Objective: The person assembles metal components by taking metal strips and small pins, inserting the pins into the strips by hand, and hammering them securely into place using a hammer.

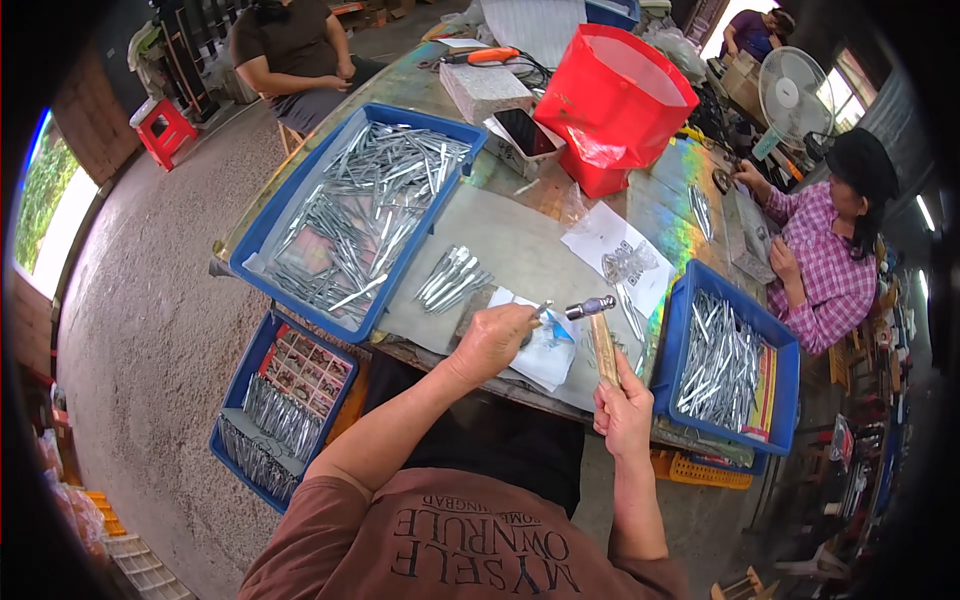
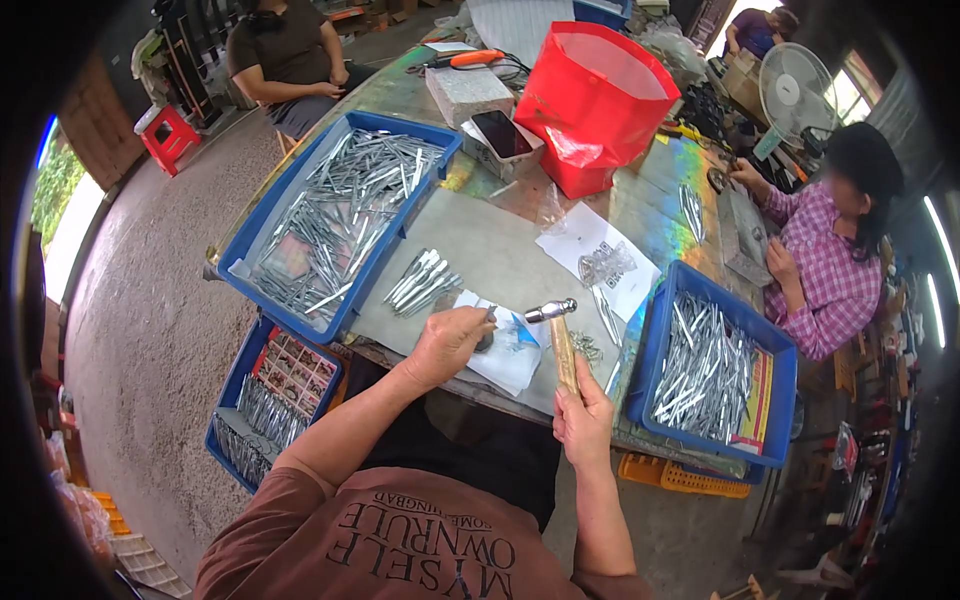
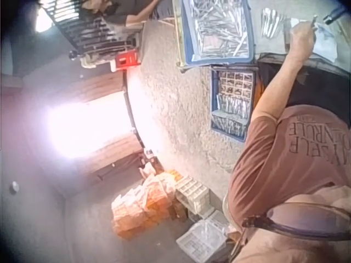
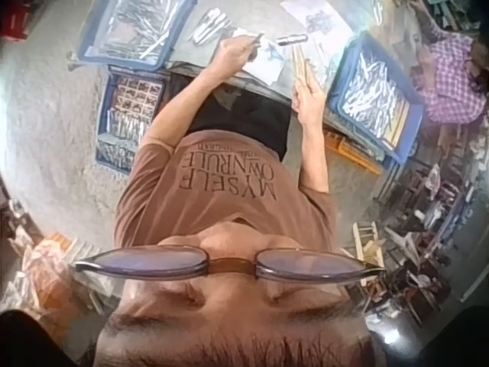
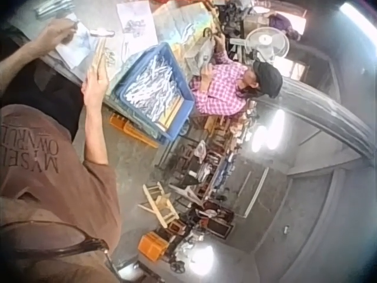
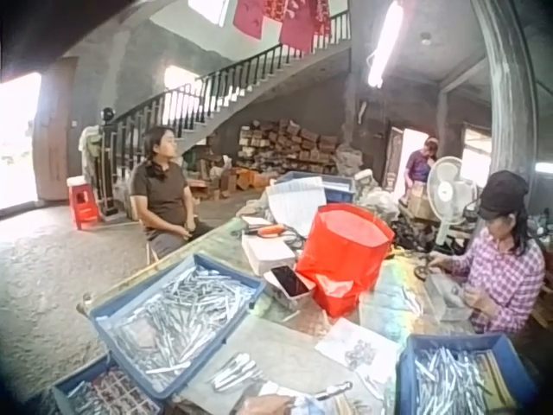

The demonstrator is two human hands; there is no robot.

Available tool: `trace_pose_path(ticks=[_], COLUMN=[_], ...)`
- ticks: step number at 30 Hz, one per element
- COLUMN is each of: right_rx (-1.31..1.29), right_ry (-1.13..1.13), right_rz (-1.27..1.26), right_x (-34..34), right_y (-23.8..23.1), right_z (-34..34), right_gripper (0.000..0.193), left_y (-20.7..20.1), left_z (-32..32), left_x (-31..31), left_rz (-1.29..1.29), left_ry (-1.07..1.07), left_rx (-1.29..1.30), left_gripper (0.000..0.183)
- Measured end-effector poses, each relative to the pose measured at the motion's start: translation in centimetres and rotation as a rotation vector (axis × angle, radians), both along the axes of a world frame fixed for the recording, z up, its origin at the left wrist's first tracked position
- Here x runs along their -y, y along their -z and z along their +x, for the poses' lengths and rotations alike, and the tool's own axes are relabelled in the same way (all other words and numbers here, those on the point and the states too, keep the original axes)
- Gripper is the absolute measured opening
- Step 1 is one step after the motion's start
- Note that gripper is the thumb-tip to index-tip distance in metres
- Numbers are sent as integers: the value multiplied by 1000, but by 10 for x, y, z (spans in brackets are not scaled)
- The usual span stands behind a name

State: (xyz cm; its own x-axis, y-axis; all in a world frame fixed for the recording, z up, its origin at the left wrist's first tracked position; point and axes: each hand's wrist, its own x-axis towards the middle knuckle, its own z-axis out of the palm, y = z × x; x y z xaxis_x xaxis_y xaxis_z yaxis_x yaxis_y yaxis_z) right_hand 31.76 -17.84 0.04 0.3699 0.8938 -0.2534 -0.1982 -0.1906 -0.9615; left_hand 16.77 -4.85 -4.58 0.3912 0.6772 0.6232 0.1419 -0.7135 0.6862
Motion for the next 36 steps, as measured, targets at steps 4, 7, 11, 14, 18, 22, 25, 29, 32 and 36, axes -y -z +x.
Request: trace_pose_path(ticks=[4,7,11,14,18,22,25,29,32,36], right_rx=[-76,-151,-274,-361,-538,-594,-602,-494,-341,-142], right_ry=[-8,29,44,11,-63,-79,-31,-133,-180,-190], right_rz=[0,-14,-50,-53,-37,-36,-67,-85,-95,-120], right_x=[0,-6,-14,-23,-41,-58,-70,-74,-68,-50], right_y=[5,7,15,17,22,34,33,29,26,21], right_z=[3,3,5,6,9,10,9,7,9,11], right_gripper=[48,48,50,50,49,48,50,45,49,51], left_y=[-14,-7,-6,-4,-5,-3,-2,-2,-6,0], left_z=[0,-3,-4,-4,-5,-5,-6,-10,-18,-47], left_x=[-4,-13,-14,-14,-13,-11,-12,-13,-19,-41], left_rz=[-10,-440,-706,-888,-981,-1024,-1034,-1028,-1026,-793], left_ry=[-74,-33,-1,61,74,76,68,79,54,-71], left_rx=[10,161,359,547,659,690,686,693,664,389], left_gripper=[7,8,11,14,15,16,16,16,15,17])
